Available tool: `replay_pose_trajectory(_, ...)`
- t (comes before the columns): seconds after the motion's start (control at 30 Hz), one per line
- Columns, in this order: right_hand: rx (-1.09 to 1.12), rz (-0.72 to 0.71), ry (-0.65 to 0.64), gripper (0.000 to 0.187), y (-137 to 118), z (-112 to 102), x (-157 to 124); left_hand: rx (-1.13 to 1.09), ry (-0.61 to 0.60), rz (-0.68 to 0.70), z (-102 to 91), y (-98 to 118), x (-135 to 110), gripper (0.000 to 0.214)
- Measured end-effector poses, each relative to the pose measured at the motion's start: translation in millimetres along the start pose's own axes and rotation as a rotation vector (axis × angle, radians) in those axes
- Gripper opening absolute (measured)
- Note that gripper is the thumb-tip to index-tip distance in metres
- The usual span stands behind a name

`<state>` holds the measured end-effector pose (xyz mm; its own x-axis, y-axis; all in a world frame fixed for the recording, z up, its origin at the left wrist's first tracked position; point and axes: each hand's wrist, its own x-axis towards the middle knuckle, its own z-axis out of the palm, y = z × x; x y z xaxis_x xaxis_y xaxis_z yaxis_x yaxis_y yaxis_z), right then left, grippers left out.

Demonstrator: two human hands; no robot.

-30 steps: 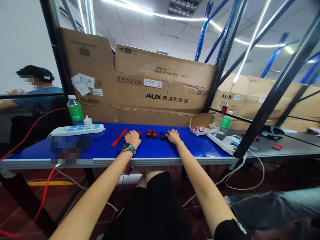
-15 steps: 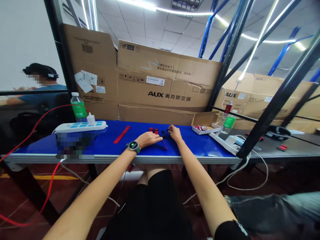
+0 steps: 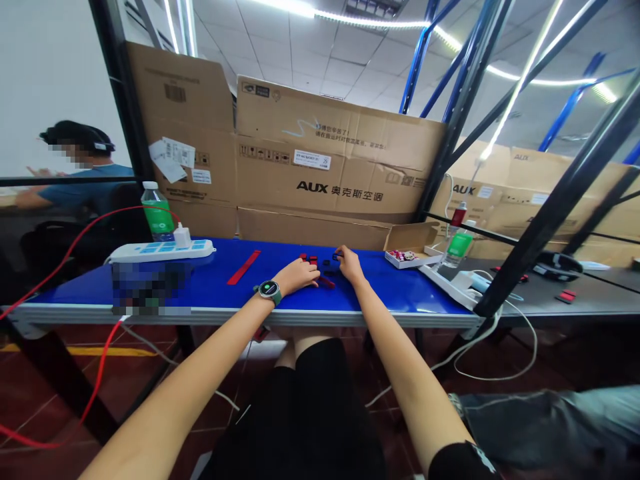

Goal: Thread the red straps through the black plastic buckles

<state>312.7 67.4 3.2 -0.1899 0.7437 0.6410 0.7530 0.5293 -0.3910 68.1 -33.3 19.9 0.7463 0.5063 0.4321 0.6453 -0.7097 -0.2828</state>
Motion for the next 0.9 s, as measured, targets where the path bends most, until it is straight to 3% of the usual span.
replay_pose_trajectory(0.17,0.033,-0.010,-0.010,0.026,-4,-3,-2,0.042,0.013,0.036,-0.9,-3,-1,0.010)
replay_pose_trajectory(0.33,0.039,-0.028,0.012,0.029,-5,-3,-1,0.042,0.006,0.009,-6.0,-1,-6,0.045)
replay_pose_trajectory(0.47,0.029,-0.021,0.070,0.034,-7,-5,-1,-0.162,0.070,-0.089,-5.4,-2,-9,0.051)
replay_pose_trajectory(0.6,0.028,-0.021,0.088,0.038,-7,-4,-2,-0.344,0.041,-0.096,3.5,-4,-9,0.037)
replay_pose_trajectory(0.77,0.062,-0.032,0.098,0.031,-8,-2,-1,-0.166,0.108,-0.174,1.8,-3,-10,0.034)
replay_pose_trajectory(0.9,0.084,-0.054,0.071,0.027,-9,-3,-1,0.023,0.051,-0.086,-6.6,0,-8,0.026)
